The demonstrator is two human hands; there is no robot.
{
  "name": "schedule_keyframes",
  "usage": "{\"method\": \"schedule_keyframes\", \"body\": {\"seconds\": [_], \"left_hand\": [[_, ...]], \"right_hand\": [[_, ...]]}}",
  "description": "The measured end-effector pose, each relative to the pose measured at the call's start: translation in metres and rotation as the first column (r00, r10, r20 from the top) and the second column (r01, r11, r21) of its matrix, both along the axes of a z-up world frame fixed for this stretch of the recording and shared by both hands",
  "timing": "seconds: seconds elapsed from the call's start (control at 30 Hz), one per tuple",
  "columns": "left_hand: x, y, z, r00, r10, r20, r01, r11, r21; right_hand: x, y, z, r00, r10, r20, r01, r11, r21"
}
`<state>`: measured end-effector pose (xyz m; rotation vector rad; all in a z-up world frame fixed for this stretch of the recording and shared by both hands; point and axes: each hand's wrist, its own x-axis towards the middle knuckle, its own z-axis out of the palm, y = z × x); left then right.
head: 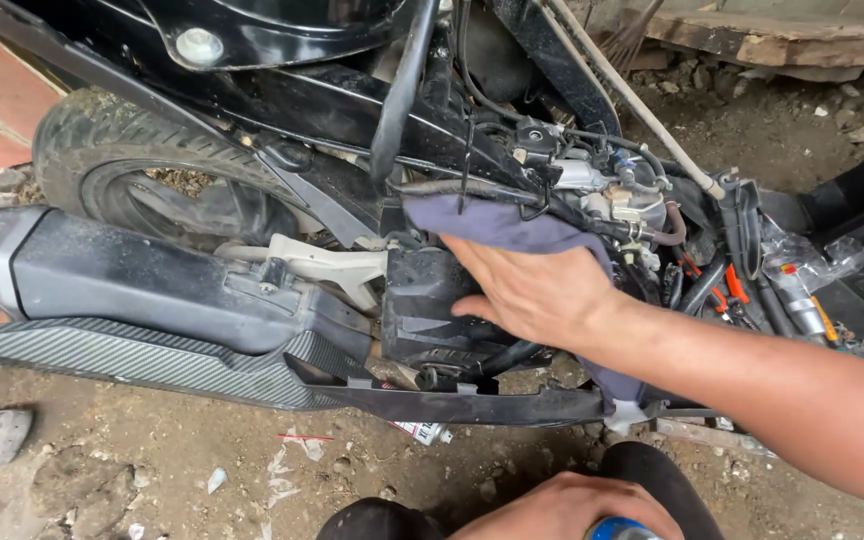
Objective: Cleaning and maintaining motorcycle engine components using a cloth and spray cleaner.
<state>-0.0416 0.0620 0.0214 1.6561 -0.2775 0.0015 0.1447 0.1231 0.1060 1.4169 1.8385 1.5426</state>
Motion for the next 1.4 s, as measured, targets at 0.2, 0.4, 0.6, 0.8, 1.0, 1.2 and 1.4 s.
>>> {"method": "schedule_keyframes", "body": {"seconds": [0.2,0.4,0.6,0.8,1.0,1.2,1.4], "left_hand": [[-0.001,0.001,-0.003,0.998,0.025,0.053,-0.026,0.999,0.019],[0.003,-0.003,-0.018,0.999,-0.031,0.041,0.030,0.999,0.027],[0.003,0.002,-0.012,1.000,0.012,0.022,-0.012,1.000,0.028],[0.005,-0.001,-0.021,0.999,-0.017,0.037,0.012,0.992,0.124],[0.007,0.006,-0.035,0.999,-0.021,0.028,0.019,0.996,0.090],[-0.002,0.011,-0.027,0.998,-0.024,0.060,0.017,0.993,0.119],[-0.022,0.021,-0.012,0.997,-0.014,0.073,0.017,0.999,-0.038]], "right_hand": [[0.053,-0.072,-0.042,0.884,0.174,-0.434,-0.233,0.969,-0.085],[0.030,-0.043,-0.003,0.979,0.153,-0.136,-0.156,0.988,-0.011],[0.036,-0.026,-0.020,0.977,0.075,-0.199,-0.102,0.987,-0.127],[0.000,-0.052,0.096,0.011,0.230,-0.973,-0.591,0.787,0.179],[0.061,-0.006,0.098,0.017,0.254,-0.967,-0.516,0.831,0.209],[0.055,0.031,0.103,-0.066,-0.072,-0.995,-0.237,0.970,-0.055],[0.043,0.062,0.113,0.225,0.120,-0.967,-0.183,0.980,0.079]]}}
